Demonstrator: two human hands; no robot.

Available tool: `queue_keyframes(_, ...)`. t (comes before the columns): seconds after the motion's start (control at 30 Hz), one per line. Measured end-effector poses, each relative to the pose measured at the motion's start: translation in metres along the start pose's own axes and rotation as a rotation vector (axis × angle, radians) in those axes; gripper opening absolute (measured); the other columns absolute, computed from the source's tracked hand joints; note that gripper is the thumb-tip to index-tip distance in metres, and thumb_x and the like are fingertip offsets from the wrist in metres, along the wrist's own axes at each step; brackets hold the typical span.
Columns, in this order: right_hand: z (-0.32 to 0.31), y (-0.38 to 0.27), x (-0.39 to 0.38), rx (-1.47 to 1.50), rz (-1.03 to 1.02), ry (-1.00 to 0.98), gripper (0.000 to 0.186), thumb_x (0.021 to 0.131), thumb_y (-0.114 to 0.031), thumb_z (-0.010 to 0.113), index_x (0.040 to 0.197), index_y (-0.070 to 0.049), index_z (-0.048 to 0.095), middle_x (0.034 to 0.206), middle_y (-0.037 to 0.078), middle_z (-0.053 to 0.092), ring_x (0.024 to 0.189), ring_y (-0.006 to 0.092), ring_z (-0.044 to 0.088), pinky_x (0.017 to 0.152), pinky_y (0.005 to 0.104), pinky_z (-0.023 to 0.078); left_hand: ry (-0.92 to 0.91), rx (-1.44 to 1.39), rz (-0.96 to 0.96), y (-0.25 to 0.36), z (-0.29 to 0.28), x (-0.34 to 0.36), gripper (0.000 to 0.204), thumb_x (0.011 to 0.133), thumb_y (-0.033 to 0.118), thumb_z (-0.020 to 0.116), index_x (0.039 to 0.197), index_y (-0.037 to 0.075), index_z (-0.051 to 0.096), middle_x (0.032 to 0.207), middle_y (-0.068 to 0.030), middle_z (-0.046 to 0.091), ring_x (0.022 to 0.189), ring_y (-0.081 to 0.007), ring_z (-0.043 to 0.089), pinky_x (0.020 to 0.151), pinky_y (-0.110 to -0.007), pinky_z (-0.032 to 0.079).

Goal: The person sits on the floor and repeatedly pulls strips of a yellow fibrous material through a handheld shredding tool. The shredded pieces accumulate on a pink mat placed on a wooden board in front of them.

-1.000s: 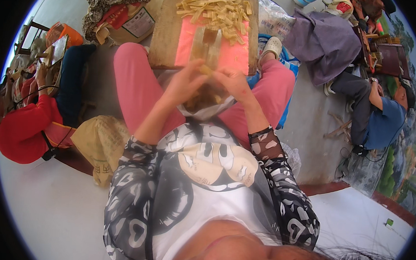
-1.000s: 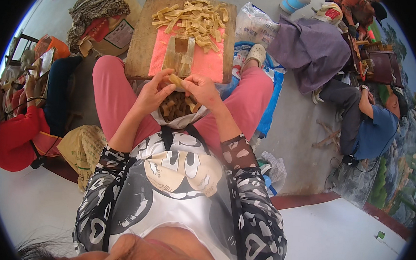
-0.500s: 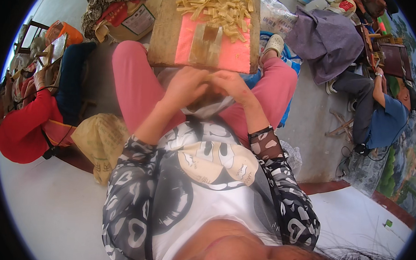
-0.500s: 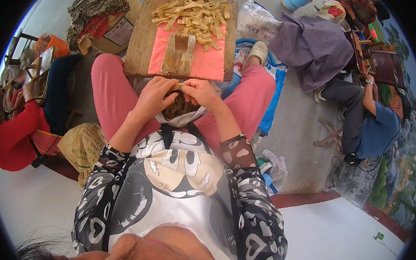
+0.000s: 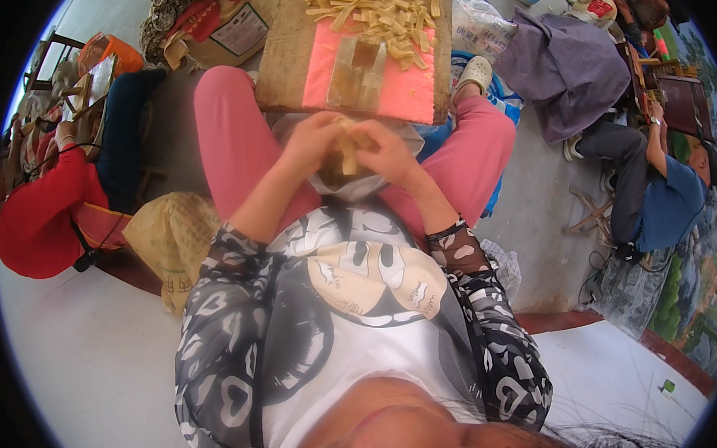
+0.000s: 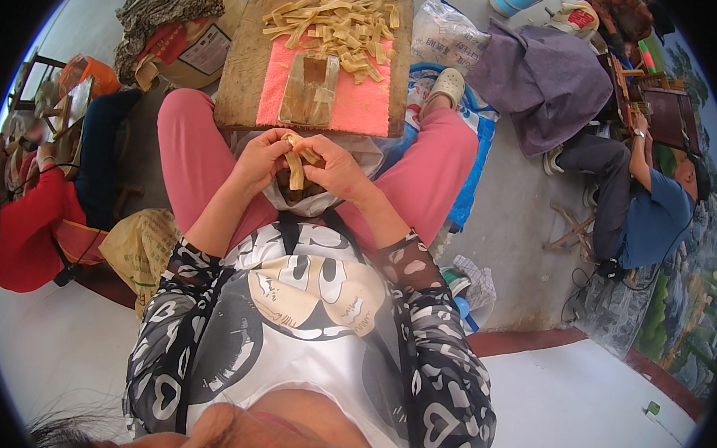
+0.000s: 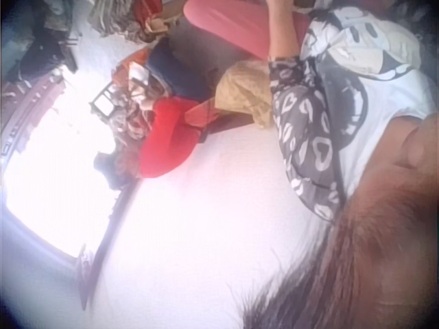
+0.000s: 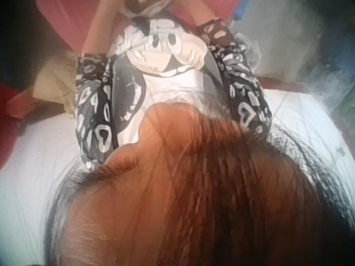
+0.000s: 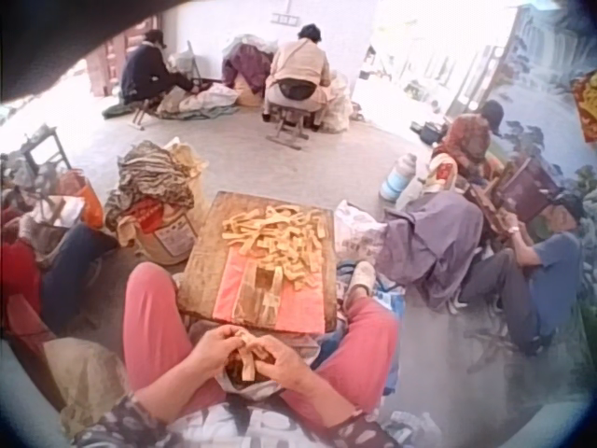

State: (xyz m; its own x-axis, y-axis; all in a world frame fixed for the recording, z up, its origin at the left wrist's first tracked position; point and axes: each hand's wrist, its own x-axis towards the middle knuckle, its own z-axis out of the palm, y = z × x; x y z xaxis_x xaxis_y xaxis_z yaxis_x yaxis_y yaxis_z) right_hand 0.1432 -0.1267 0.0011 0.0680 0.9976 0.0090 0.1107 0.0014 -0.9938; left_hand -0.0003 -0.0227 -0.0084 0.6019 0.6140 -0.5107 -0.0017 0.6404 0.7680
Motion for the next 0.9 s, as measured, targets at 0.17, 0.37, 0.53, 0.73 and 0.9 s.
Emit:
queue_keyframes(0.17,0.004,0.007,0.007,-0.254,-0.357,0.083,0.023,0.085,-0.005,0.060,0.108,-0.007,0.055,0.097,0.000,0.057,0.084,0.0112,0.054,0.076,0.0232,0.045,-0.052,-0.124,-0.110,0.002,0.001,-0.002,0.016,0.089,0.006,0.053,0.104,0.003,0.057,0.089,-0.0035,0.061,0.072,-0.0112,0.060,0.061,-0.023,0.050)
queue_keyframes(0.37,0.005,0.001,0.005,0.879,0.248,0.225,0.016,0.094,-0.017,0.049,0.108,-0.010,0.053,0.091,0.001,0.059,0.074,0.0092,0.057,0.064,0.0215,0.048,-0.096,0.101,-0.009,0.016,0.004,-0.003,0.011,0.085,0.005,0.053,0.095,0.003,0.057,0.090,-0.0042,0.060,0.072,-0.0115,0.058,0.064,-0.024,0.049)
queue_keyframes(0.53,0.000,0.003,0.007,1.018,0.389,0.141,0.015,0.095,-0.021,0.049,0.104,-0.010,0.051,0.082,0.001,0.058,0.059,0.0073,0.052,0.051,0.0209,0.045,-0.154,0.739,0.776,0.011,0.018,-0.016,0.009,0.082,0.005,0.052,0.090,0.000,0.054,0.106,-0.0084,0.057,0.081,-0.0144,0.059,0.072,-0.025,0.047)
queue_keyframes(0.73,-0.004,0.009,0.005,0.837,0.473,0.155,0.022,0.089,-0.020,0.060,0.102,-0.008,0.048,0.075,0.000,0.056,0.052,0.0066,0.048,0.045,0.0199,0.041,-0.158,0.769,0.469,0.010,0.016,-0.016,0.010,0.080,0.003,0.052,0.089,0.000,0.053,0.095,-0.0075,0.059,0.079,-0.0114,0.055,0.070,-0.026,0.046)
queue_keyframes(0.9,-0.006,0.004,0.004,0.364,0.319,0.136,0.030,0.083,-0.012,0.065,0.109,-0.003,0.052,0.082,0.003,0.060,0.066,0.0085,0.056,0.060,0.0207,0.046,-0.111,0.881,0.456,0.006,0.010,-0.009,0.006,0.083,0.006,0.053,0.088,0.001,0.053,0.075,-0.0030,0.057,0.064,-0.0067,0.052,0.058,-0.021,0.043)
